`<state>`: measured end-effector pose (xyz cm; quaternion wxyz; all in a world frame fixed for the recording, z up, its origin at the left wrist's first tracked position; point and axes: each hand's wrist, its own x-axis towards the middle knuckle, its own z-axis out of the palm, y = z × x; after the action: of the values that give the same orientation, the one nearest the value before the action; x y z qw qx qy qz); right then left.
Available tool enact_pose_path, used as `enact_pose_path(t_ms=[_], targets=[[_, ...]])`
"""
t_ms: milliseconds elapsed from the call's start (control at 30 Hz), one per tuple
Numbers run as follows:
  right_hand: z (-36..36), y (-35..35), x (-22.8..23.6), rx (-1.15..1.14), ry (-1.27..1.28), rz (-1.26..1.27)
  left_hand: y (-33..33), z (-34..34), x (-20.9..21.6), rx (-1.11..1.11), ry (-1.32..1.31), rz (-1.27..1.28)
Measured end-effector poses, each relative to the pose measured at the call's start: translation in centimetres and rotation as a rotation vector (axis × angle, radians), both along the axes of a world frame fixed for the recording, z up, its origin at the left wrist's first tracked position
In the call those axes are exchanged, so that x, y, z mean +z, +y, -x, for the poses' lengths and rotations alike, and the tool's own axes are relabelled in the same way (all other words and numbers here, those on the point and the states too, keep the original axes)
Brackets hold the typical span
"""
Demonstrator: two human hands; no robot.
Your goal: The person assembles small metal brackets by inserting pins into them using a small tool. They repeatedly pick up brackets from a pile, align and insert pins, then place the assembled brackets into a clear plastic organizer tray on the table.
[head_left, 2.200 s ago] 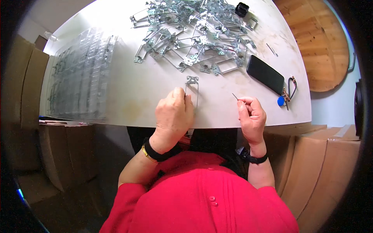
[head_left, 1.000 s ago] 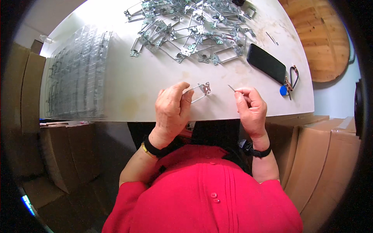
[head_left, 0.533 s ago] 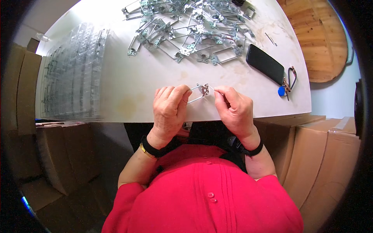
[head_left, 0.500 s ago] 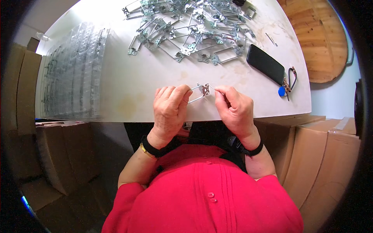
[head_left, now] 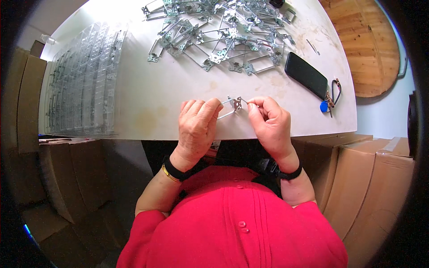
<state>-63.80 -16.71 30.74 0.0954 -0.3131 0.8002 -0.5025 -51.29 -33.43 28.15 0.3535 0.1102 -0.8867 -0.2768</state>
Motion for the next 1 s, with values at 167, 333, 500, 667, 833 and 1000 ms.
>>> enact_pose_path(t_ms=[167, 333, 500, 667, 833, 1000], targets=[[-0.17, -0.03, -0.47, -0.015, -0.021, 0.000, 0.04, 0.09, -0.06, -0.001, 0.010, 0.004], [-0.27, -0.26, -0.27, -0.024, -0.155, 0.048, -0.01, 0.12, -0.27, 0.000, 0.015, 0.007], [-0.41, -0.12, -0.22, -0.029, -0.102, 0.016, 0.06, 0.10, -0.08, -0.004, 0.021, 0.004], [-0.50, 0.14, 0.33, -0.006, 0.070, -0.013, 0.00, 0.13, -0.06, -0.010, 0.025, 0.001], [-0.42, -0.15, -0.27, 0.070, 0.317, 0.005, 0.11, 0.29, -0.21, -0.009, 0.055, -0.002], [-0.21, -0.15, -0.50, 0.087, 0.482, -0.049, 0.05, 0.26, -0.14, -0.009, 0.042, 0.001]])
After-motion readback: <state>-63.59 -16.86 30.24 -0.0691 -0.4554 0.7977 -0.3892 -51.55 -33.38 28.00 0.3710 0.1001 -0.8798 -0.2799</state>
